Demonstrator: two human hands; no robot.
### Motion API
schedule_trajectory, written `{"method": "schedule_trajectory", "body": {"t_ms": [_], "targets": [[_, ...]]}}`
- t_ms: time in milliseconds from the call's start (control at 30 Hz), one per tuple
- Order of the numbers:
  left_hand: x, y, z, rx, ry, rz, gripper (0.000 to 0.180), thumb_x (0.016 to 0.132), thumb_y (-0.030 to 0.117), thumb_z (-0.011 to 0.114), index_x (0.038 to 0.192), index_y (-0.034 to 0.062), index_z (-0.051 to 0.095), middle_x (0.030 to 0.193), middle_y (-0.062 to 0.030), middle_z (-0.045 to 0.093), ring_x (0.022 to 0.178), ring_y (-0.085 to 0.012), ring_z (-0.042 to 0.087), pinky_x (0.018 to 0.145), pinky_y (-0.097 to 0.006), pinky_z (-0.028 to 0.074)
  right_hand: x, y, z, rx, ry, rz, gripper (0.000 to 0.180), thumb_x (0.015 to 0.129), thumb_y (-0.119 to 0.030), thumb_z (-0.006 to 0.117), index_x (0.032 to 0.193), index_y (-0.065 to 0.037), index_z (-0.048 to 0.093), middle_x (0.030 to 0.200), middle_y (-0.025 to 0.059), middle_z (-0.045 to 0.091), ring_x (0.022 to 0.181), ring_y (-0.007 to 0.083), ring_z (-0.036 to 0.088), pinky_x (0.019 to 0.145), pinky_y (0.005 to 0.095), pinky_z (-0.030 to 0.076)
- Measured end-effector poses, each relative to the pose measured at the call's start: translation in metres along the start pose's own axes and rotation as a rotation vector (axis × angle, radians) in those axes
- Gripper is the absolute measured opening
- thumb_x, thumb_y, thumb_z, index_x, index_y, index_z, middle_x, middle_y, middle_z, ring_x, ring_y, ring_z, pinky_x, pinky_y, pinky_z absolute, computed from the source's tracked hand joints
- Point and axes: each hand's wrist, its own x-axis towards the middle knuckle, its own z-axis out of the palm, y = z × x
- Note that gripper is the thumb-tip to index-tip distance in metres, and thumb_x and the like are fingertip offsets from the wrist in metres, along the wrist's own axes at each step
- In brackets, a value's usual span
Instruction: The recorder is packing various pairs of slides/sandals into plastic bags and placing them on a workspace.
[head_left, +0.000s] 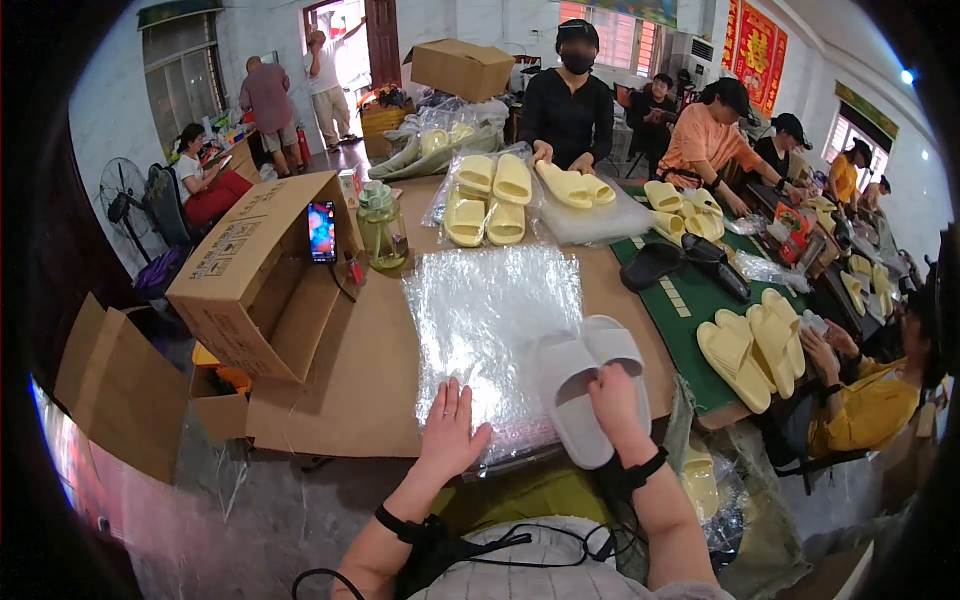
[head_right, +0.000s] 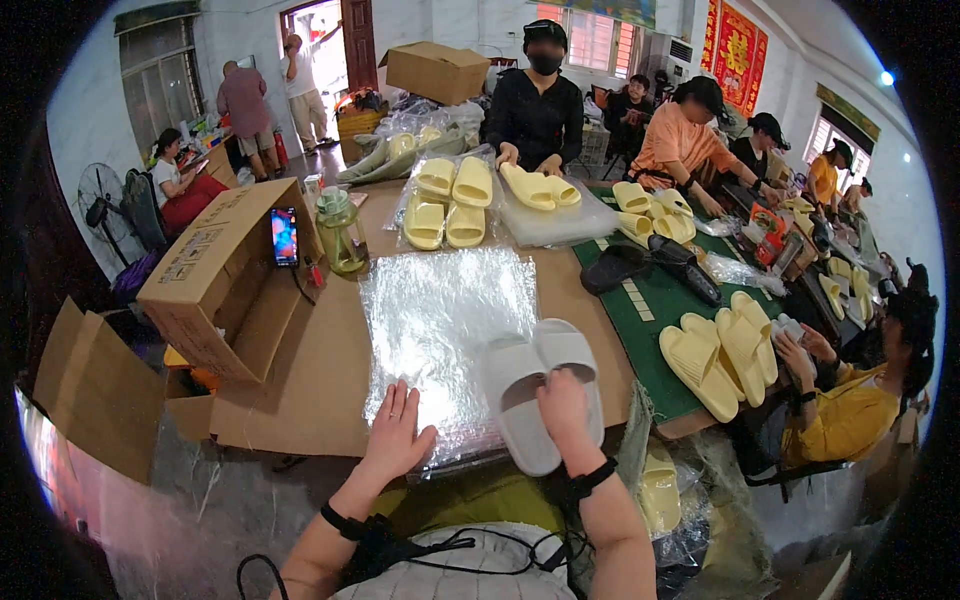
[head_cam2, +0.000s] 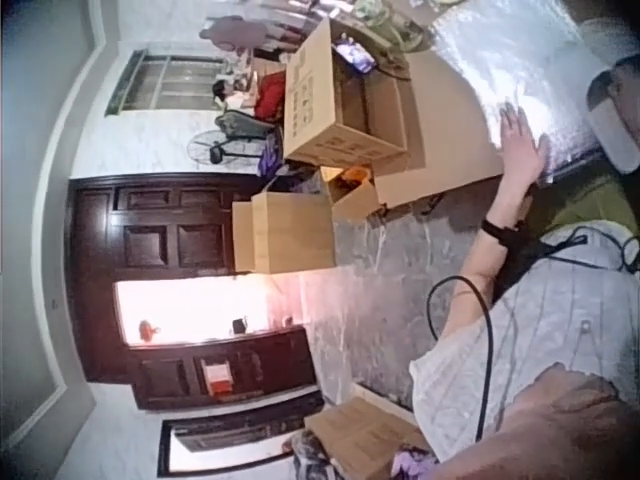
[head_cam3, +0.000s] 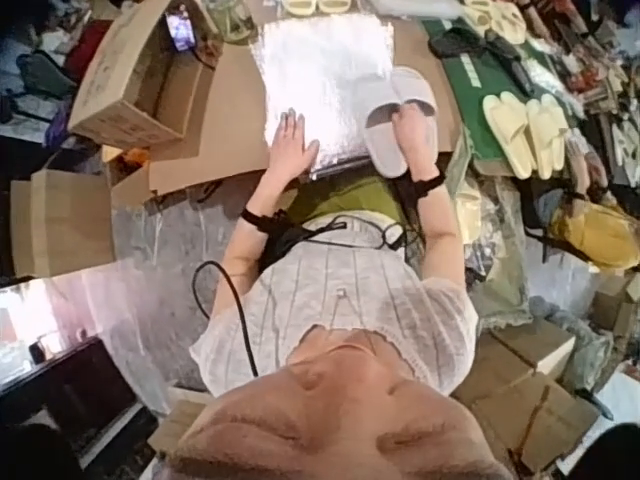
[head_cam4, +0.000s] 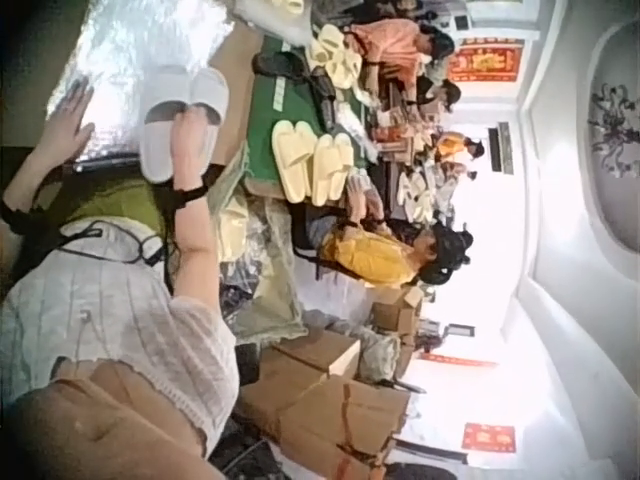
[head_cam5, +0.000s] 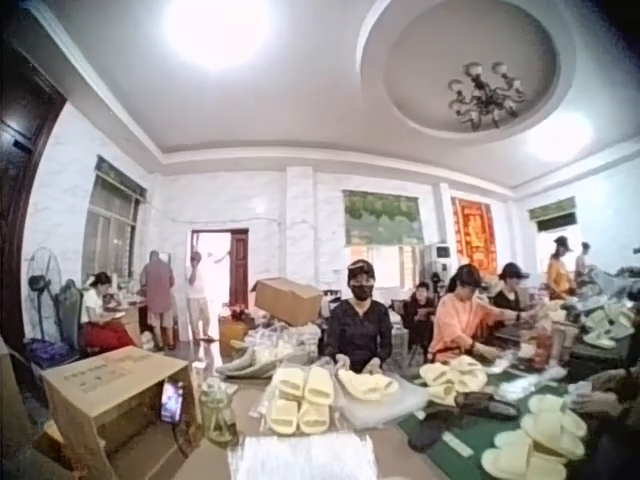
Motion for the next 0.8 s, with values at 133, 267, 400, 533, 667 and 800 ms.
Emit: {"method": "schedule_trajectory", "body": {"t_ms": [133,267,400,533,667,800], "targets": [[0.006,-0.006,-0.012,0.012,-0.116,-0.004,0.074,0.087,0.038,0.064,0.143,-0.0052,0.043,0.152,-0.0402,0.030,0.142,-0.0546,0.030,0.116,-0.054,0.030,-0.014,0.038,-0.033,0.019,0.057,0.128,0.022,0.087,-0.018,0.066,0.085,0.003,0.060,0.092,0.0237,0.060,0.090,0.0457,0.060,0.080,0.0535,0.049],[0.020,-0.003,-0.043,-0.013,-0.199,0.027,0.061,0.079,0.030,0.074,0.135,0.0167,0.053,0.146,-0.0341,0.041,0.137,-0.0503,0.039,0.106,-0.053,0.042,-0.040,0.063,-0.046,0.086,0.115,0.150,0.020,0.084,-0.014,0.068,0.084,0.004,0.059,0.086,0.0238,0.059,0.083,0.0449,0.060,0.072,0.0508,0.047],[0.020,-0.006,-0.047,-0.069,-0.126,0.012,0.044,0.074,0.025,0.080,0.117,0.0220,0.067,0.132,-0.0182,0.057,0.123,-0.0365,0.053,0.096,-0.045,0.050,-0.055,0.062,-0.049,0.064,0.133,0.126,0.020,0.086,-0.014,0.069,0.087,0.004,0.060,0.083,0.0200,0.060,0.079,0.0394,0.060,0.069,0.0454,0.047],[0.020,-0.005,-0.042,-0.158,-0.009,-0.048,0.021,0.081,0.028,0.075,0.100,0.0197,0.077,0.119,-0.0124,0.065,0.119,-0.0348,0.055,0.095,-0.043,0.050,-0.070,0.078,-0.053,0.323,0.222,0.126,0.010,0.083,-0.001,0.065,0.090,0.003,0.059,0.079,0.0132,0.055,0.073,0.0292,0.056,0.067,0.0396,0.044],[0.023,-0.003,-0.041,-0.213,0.037,-0.070,0.019,0.086,0.031,0.071,0.099,0.0191,0.079,0.116,-0.0125,0.066,0.116,-0.0345,0.055,0.095,-0.043,0.049,-0.087,0.093,-0.065,0.740,0.308,0.135,0.022,0.086,0.003,0.061,0.108,0.002,0.062,0.096,0.0039,0.066,0.088,0.0138,0.061,0.076,0.0288,0.048],[0.027,0.004,-0.035,-0.219,0.089,-0.066,0.026,0.087,0.035,0.071,0.099,0.0124,0.078,0.118,-0.0116,0.066,0.114,-0.0347,0.054,0.097,-0.043,0.047,-0.098,0.074,-0.090,0.676,0.328,0.085,0.035,0.089,0.003,0.059,0.124,0.002,0.060,0.112,0.0068,0.067,0.101,0.0154,0.064,0.086,0.0280,0.050]]}}
